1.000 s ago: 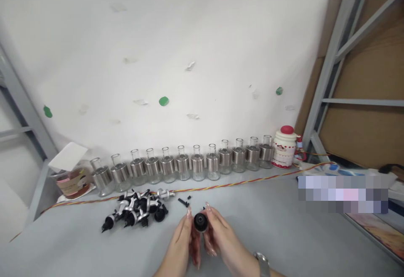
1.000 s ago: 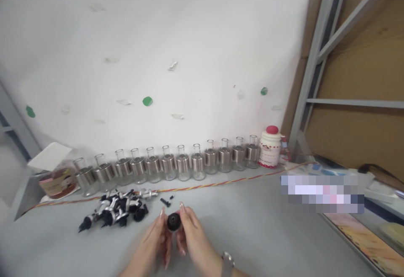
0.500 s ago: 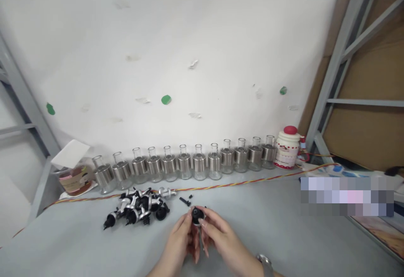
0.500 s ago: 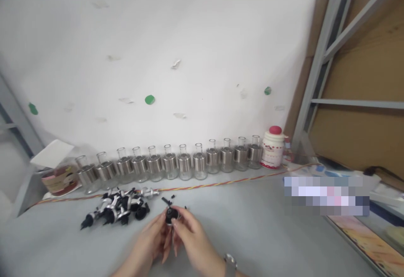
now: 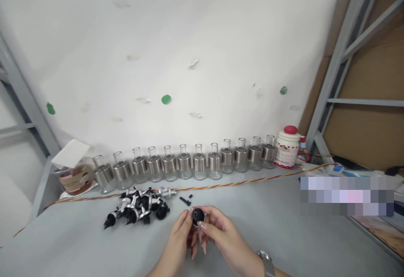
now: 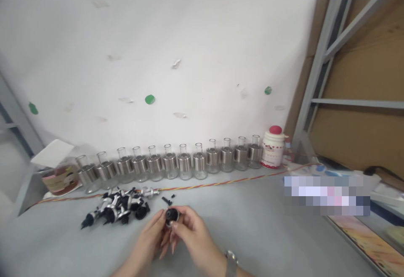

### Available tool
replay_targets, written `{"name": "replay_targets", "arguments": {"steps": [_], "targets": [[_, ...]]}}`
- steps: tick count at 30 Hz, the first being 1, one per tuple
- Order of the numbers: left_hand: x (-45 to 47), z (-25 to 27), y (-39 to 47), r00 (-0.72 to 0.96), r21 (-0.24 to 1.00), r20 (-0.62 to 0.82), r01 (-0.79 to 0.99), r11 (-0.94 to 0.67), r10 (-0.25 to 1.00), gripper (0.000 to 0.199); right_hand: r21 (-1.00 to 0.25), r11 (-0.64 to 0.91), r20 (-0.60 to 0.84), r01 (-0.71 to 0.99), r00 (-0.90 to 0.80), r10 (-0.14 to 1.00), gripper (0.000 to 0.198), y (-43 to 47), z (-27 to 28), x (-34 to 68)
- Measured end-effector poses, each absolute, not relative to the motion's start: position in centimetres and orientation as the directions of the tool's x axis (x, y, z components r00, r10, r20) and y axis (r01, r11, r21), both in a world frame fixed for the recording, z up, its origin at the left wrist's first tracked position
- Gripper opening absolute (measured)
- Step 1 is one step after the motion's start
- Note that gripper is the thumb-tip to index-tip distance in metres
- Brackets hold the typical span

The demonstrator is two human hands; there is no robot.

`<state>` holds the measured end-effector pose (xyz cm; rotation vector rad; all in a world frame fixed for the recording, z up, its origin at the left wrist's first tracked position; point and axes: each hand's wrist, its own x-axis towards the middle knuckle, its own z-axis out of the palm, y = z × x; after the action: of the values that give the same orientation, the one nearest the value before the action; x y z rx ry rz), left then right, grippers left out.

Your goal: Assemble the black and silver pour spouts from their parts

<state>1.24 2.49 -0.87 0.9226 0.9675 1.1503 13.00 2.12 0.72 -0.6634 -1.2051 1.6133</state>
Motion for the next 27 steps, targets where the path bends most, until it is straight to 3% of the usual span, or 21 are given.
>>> {"name": "replay_targets", "arguments": {"steps": [3,5,10,14,18,20,22,24,27], "targets": [[0.9,-0.4,2.6,0.154,0.930,-0.174,-0.299,0.214,0.973,0.044,-0.974,0.049,0.140,-0.220,-0.418,0.898,0.040,2.0,0.9,13.5],[0.7,0.2,2.5,0.155,0.934,-0.193,-0.272,0.230,0.969,0.046,-0.983,0.180,0.182,-0.048,-0.435,0.882,0.040,1.8,1.4,14.1],[0.6,1.7,1.7,0.136,0.963,-0.188,-0.169,0.210,0.973,0.048,-0.794,0.518,0.336,0.320,-0.479,0.811,0.024,1.6,2.9,15.6],[1.0,2.3,0.8,0.202,0.978,-0.184,-0.059,0.199,0.962,0.053,-0.642,0.640,0.407,0.422,-0.520,0.751,0.016,1.9,2.9,16.0],[0.4,2.7,0.0,0.181,0.977,0.025,0.204,-0.062,0.983,0.043,-0.696,0.597,0.414,0.398,-0.457,0.787,0.021,1.7,2.6,15.8],[-0.3,2.9,-0.2,0.252,0.860,0.214,0.410,-0.304,0.944,0.034,-0.729,0.589,0.420,0.348,-0.452,0.787,0.022,1.5,2.6,15.6],[-1.0,3.2,-0.2,0.350,0.650,0.367,0.566,-0.507,0.862,0.026,-0.742,0.600,0.440,0.299,-0.458,0.773,0.022,1.4,2.5,15.6],[-1.6,3.4,-0.2,0.408,0.464,0.458,0.648,-0.604,0.790,0.020,-0.745,0.614,0.463,0.259,-0.463,0.756,0.022,1.3,2.6,15.6],[-1.9,3.7,-0.1,0.458,0.307,0.509,0.695,-0.650,0.729,0.009,-0.749,0.616,0.467,0.245,-0.465,0.753,0.023,1.1,2.8,15.5]]}}
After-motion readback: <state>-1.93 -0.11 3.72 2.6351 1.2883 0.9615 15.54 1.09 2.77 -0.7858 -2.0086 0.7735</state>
